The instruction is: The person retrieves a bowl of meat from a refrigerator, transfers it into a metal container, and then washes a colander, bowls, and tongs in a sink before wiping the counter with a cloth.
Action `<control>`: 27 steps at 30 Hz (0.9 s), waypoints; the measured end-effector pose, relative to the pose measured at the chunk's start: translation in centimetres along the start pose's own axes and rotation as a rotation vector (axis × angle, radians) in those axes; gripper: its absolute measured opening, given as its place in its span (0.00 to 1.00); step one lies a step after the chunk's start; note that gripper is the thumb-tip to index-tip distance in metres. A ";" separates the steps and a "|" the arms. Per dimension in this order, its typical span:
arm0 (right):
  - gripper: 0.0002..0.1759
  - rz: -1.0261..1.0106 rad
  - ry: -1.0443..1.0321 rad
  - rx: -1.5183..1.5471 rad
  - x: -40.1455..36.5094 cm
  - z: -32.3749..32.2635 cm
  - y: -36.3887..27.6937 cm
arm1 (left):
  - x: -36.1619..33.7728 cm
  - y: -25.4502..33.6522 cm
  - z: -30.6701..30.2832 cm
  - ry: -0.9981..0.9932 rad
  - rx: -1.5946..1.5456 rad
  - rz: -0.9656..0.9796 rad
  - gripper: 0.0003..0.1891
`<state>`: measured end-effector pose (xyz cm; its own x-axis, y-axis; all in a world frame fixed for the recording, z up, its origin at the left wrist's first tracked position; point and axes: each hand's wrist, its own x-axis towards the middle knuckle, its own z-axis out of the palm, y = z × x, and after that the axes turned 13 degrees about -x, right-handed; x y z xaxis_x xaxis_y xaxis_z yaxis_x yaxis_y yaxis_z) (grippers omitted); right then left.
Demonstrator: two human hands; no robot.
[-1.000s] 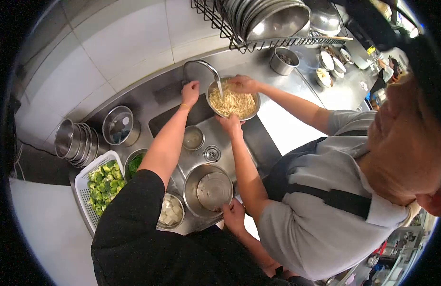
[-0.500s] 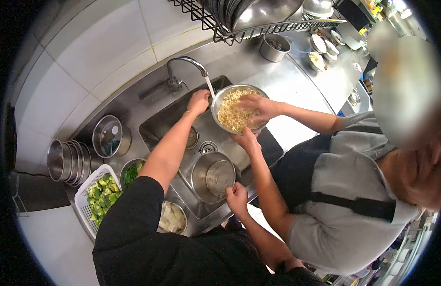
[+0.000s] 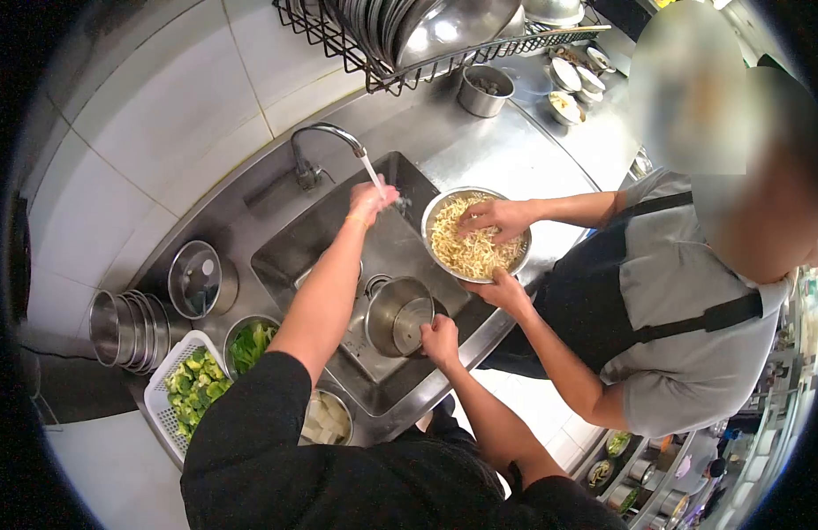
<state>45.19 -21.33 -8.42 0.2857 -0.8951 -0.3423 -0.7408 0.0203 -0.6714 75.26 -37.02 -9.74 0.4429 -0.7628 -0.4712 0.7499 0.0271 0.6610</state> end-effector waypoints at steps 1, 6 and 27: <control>0.13 0.044 -0.020 0.022 1.2 0.4 0.2 | -0.1 0.0 -1.0 0.039 -0.068 0.149 0.15; 0.11 0.143 -0.062 0.221 7.5 2.4 -0.7 | -7.0 7.2 1.4 -0.119 -0.412 0.626 0.24; 0.09 -0.209 -0.299 0.497 16.8 4.9 -7.2 | -15.4 3.9 -8.9 0.240 0.320 -0.196 0.37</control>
<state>58.35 -34.30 -12.55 0.6057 -0.7403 -0.2916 -0.2996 0.1274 -0.9455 75.72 -19.41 -5.11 0.4372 -0.5605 -0.7033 0.6583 -0.3333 0.6749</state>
